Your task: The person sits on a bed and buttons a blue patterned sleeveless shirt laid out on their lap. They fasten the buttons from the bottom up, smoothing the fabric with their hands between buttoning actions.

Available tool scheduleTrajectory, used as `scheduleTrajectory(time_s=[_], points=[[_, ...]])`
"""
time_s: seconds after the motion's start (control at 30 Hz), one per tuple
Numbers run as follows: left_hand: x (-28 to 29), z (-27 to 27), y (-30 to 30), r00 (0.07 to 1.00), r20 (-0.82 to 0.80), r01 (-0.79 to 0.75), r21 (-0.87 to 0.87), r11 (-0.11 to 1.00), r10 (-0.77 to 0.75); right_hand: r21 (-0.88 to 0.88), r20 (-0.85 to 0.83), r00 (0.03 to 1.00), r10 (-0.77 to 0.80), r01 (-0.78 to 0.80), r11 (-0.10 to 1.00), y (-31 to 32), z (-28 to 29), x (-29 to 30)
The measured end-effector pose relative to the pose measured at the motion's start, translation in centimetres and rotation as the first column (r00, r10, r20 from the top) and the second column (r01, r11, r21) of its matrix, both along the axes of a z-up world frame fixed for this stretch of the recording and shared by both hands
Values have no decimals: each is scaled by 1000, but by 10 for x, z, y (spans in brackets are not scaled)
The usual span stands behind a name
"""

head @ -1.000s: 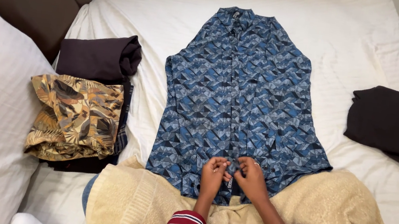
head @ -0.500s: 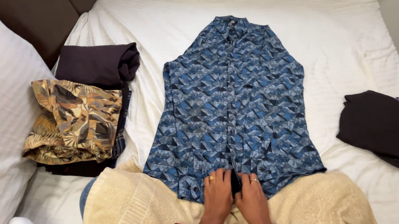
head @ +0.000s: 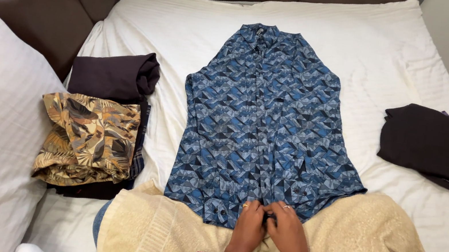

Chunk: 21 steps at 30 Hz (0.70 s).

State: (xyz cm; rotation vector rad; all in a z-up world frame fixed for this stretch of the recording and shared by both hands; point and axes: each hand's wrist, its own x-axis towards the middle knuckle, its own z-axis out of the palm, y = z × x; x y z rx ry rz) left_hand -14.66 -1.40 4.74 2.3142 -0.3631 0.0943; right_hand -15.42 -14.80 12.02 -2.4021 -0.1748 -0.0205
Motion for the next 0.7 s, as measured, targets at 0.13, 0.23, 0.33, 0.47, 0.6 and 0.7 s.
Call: scheduleTrajectory(time_s=[0.13, 0.23, 0.33, 0.47, 0.6, 0.7], points=[[-4, -1, -1, 1000, 0, -16, 4, 1000, 16, 163, -97, 993, -69, 84, 983, -6, -19, 5], [-9, 12, 0, 998, -24, -61, -45, 997, 60, 199, -55, 997, -56, 66, 978, -4, -11, 4], [-10, 31, 3, 992, -62, -118, -151, 981, 110, 194, 72, 983, -171, 154, 969, 0, 0, 2], [-14, 43, 3, 957, -274, -173, -262, 949, 98, 133, -108, 984, -143, 157, 979, -4, -9, 1], [9, 28, 26, 868, -487, -28, -243, 970, -97, -52, -288, 942, -171, 163, 985, 3, 4, 5], [43, 58, 62, 894, -430, 106, -70, 992, -126, -130, -331, 938, -104, 63, 990, 3, 1, 5]])
